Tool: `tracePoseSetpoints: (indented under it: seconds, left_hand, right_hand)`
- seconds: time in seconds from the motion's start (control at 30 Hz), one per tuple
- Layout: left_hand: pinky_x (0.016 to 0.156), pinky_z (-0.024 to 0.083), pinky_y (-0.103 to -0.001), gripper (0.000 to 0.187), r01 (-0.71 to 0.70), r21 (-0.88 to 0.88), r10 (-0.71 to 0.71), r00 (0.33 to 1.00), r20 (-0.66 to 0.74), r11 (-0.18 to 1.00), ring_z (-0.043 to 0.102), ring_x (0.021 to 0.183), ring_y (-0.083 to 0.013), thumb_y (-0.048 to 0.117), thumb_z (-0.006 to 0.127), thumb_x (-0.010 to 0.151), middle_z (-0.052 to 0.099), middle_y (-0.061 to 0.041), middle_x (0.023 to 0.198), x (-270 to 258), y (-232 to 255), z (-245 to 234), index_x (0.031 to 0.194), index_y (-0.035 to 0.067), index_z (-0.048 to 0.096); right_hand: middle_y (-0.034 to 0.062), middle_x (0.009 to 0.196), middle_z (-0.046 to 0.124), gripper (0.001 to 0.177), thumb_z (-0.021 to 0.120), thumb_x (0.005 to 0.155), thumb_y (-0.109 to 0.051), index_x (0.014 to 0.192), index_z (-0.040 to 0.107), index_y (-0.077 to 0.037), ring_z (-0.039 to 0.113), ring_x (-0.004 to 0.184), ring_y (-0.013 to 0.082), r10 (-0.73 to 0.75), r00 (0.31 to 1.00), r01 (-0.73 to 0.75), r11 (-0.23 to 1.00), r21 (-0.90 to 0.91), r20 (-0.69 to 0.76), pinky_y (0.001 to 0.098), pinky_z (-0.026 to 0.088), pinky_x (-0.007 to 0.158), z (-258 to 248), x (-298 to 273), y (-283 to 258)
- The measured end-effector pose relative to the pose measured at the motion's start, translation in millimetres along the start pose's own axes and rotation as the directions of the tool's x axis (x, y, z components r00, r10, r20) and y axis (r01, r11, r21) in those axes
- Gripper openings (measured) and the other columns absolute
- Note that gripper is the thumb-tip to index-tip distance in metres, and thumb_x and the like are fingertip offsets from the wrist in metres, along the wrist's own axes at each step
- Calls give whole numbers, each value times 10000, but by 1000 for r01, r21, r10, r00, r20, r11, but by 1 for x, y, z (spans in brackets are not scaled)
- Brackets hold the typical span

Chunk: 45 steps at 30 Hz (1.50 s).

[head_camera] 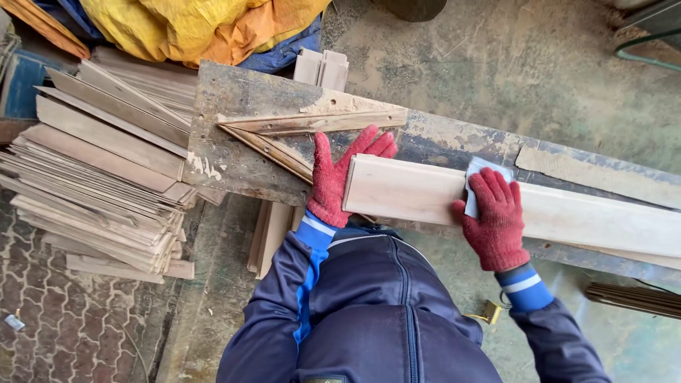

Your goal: Sanding a wooden plank using an electric power sander and then manually using a piece of sandpaper.

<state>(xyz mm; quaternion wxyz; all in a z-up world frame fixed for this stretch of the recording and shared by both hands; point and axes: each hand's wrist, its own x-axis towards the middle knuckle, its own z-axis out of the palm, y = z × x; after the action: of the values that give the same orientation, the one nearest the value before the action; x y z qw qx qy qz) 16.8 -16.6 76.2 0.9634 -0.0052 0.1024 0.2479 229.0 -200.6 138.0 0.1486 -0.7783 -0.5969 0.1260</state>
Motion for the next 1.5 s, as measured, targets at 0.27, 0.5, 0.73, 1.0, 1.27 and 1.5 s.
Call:
tracePoseSetpoints:
  seconds: [0.27,0.5,0.73,1.0,1.27,1.5]
  left_hand:
    - [1309,224,-526,1007,28,-71,-34,995,-92,997,338,1529,-341,847,355,938,357,-164,1666,-6,-1,8,1649,134,361]
    - [1295,244,-529,1030,11,2,-11,998,-59,1000,347,1539,-370,852,373,910,381,-189,1656,-7,2,-6,1632,117,362]
    - [1265,270,-552,1008,78,-106,-80,997,-19,991,376,1506,-398,840,382,923,400,-179,1654,-2,7,4,1635,126,368]
    - [1291,271,-539,1026,18,-36,-22,994,-112,999,380,1524,-389,850,412,896,419,-211,1632,0,5,-4,1612,115,404]
    - [1311,248,-542,999,-4,64,7,998,-57,998,371,1537,-392,843,358,942,417,-237,1632,12,4,19,1622,113,399]
    - [1306,239,-552,1026,0,-23,0,1000,15,1000,364,1533,-394,869,305,937,407,-238,1632,11,5,19,1635,120,376]
  right_hand:
    - [347,1500,474,903,766,845,-528,1463,469,61,403,1429,501,-154,940,200,971,127,-306,608,189,1211,61,47,-125]
    - [216,1372,594,650,755,914,-469,1341,587,-9,548,1296,412,143,976,-134,989,65,-166,579,335,1148,19,-8,-14]
    - [288,1545,442,840,725,885,-529,1460,486,34,346,1494,462,-2,977,31,991,134,-213,607,147,1246,65,35,-115]
    - [179,1536,563,385,630,1034,-264,1372,597,-80,476,1480,371,215,947,-217,976,18,-239,554,265,1261,57,-48,39]
    - [229,1566,505,537,616,969,-122,1488,529,-13,424,1513,403,67,964,-60,998,35,-256,571,243,1290,63,-8,-76]
    - [152,1542,508,628,766,854,-242,1429,564,-89,436,1472,363,-131,985,138,989,61,-109,556,284,1241,44,-3,-60]
